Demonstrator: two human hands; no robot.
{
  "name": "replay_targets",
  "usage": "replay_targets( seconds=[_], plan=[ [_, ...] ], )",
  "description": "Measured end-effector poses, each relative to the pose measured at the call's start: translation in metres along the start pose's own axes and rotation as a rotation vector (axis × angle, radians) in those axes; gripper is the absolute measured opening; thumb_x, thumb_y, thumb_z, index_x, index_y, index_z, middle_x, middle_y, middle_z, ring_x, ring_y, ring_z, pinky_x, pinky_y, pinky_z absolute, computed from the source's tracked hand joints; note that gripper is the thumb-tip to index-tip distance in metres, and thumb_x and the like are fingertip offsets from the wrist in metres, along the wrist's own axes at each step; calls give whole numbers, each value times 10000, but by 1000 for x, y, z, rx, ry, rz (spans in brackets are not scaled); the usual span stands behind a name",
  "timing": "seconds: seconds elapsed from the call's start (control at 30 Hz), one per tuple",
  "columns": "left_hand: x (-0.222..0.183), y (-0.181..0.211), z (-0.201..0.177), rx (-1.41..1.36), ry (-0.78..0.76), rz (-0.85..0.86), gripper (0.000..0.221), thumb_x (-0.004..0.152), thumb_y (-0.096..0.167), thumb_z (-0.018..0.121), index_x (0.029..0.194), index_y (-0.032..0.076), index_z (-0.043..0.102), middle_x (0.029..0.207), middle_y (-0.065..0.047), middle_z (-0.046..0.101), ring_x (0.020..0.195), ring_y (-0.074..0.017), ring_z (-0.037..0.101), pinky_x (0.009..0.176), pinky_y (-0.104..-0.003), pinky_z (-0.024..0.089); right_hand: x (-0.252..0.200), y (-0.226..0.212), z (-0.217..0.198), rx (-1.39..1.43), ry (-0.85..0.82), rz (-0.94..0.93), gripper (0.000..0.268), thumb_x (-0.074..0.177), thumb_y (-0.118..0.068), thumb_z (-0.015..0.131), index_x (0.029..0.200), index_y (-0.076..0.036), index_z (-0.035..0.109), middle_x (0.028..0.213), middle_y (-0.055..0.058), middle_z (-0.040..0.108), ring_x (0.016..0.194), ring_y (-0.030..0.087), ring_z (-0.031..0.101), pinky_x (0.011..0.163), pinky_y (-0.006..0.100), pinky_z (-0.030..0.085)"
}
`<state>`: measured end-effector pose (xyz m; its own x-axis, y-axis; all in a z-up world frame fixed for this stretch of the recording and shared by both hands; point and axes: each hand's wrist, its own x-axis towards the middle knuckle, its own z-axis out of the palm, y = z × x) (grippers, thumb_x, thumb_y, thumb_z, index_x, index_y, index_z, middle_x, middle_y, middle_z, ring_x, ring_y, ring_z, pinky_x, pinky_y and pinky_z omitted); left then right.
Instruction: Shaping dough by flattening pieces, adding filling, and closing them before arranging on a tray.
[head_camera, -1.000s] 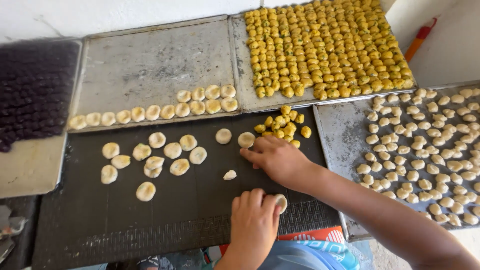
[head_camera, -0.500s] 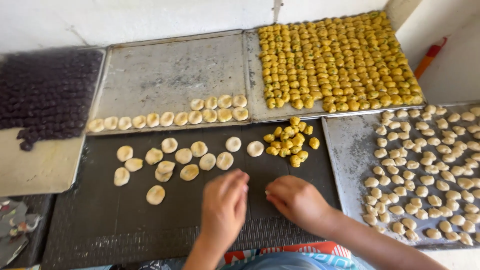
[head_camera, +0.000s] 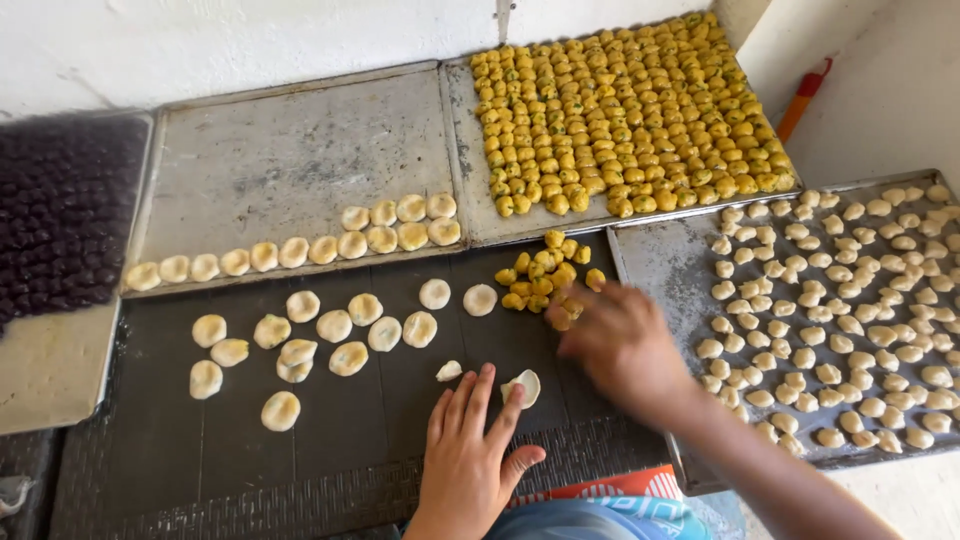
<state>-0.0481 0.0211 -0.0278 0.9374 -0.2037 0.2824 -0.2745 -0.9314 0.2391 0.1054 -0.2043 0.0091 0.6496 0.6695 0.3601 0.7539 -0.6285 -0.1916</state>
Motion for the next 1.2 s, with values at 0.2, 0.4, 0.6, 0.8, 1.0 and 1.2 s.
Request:
replay_targets(
  seconds=[0.2,0.4,0.6,0.8,1.0,1.2],
  plan=[
    [3,5,-6,-201,94,-14,432,1014,557,607,1275,251,764,1391,-127,646,1330,-413,539,1078,-650,375,16,67,34,-145,53,71,384,959,-130,743,1343,-130,731,1087,8,772,966,286,633,727,431,494],
    [36,-1,12,-165,171,-216,149,954,297,758,1063,209,806,901,28,617,798,-263,575,656,-455,409,1,-33,-3,481,176,142,222,933,-94,771,1154,-85,753,1199,118,649,1122,248,706,973,331,588],
    [51,-1,11,-227,114,-244,67,969,174,693,906,196,695,893,9,613,805,-277,566,820,-469,452,-22,-60,25,183,98,-166,20,1011,-88,672,1013,-104,685,1025,57,700,840,258,669,723,378,495],
    [35,-7,7,-457,89,-182,109,958,132,696,1031,212,683,1015,91,775,906,-203,681,830,-407,412,-17,-31,32,574,-25,-140,175,987,-22,613,938,-126,745,1021,22,797,852,266,726,748,413,514],
    [23,-13,3,-395,99,-159,385,989,277,701,1366,202,684,1133,-2,645,1006,-254,604,863,-435,443,-3,-47,29,357,-13,-147,169,1030,-292,655,952,-146,687,1098,68,680,1060,291,636,814,432,491],
    [11,3,11,-1241,312,-372,234,909,24,754,1138,-19,780,1129,-190,803,1003,-252,827,874,-355,714,0,-71,-35,1247,-193,409,308,924,-142,793,1211,-45,739,1040,101,709,754,164,800,695,272,701]
  ],
)
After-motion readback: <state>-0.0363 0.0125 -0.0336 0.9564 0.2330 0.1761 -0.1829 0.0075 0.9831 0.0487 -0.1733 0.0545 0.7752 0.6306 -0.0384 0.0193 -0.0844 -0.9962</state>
